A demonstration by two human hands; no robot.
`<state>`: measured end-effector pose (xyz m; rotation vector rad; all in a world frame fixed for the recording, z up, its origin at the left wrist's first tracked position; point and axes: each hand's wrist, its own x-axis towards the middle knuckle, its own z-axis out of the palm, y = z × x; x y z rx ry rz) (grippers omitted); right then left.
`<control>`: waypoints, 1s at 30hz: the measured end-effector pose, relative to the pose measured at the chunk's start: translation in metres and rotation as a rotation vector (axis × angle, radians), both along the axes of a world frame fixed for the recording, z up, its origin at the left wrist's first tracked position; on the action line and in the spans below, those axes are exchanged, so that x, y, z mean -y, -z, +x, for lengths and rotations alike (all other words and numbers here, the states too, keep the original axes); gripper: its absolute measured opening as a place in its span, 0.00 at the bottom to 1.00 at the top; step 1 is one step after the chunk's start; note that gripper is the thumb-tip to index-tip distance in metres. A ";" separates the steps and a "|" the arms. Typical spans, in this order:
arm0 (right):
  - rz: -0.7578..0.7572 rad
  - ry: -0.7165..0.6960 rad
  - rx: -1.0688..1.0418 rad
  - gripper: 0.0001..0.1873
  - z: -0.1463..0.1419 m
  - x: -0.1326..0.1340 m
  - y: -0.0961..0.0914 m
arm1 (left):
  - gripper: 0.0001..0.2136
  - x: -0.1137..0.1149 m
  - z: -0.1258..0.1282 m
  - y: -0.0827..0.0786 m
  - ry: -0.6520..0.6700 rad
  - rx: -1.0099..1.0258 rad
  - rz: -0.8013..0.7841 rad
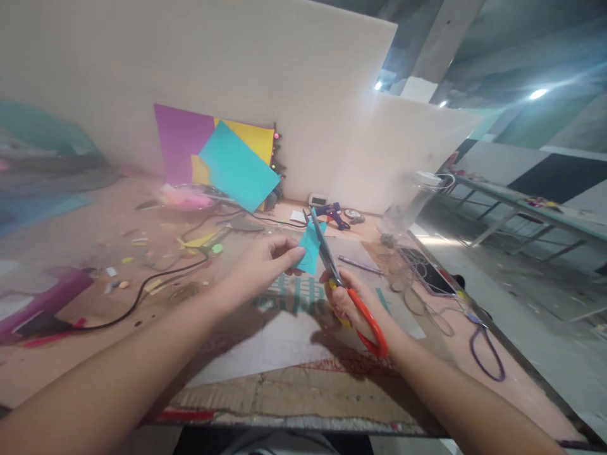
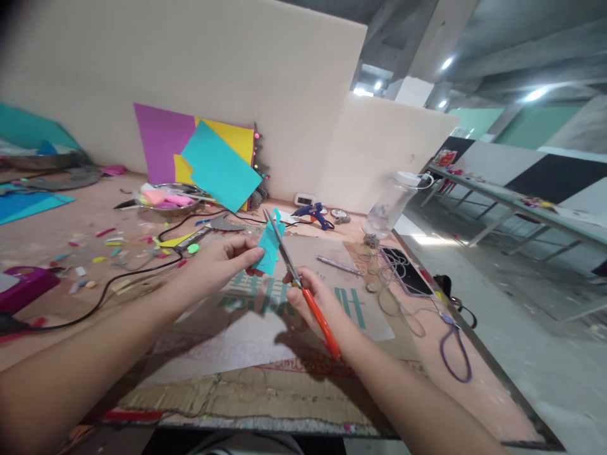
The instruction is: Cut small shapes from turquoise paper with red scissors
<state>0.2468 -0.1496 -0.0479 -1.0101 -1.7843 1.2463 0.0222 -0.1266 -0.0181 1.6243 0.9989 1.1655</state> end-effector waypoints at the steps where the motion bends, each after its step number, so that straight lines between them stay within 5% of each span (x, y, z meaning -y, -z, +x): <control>1: 0.007 0.002 0.007 0.36 0.000 0.000 -0.002 | 0.15 0.000 0.000 0.000 0.001 -0.005 0.003; 30: -0.079 -0.010 0.014 0.35 0.002 -0.001 0.000 | 0.12 -0.001 -0.005 0.002 -0.072 0.002 0.039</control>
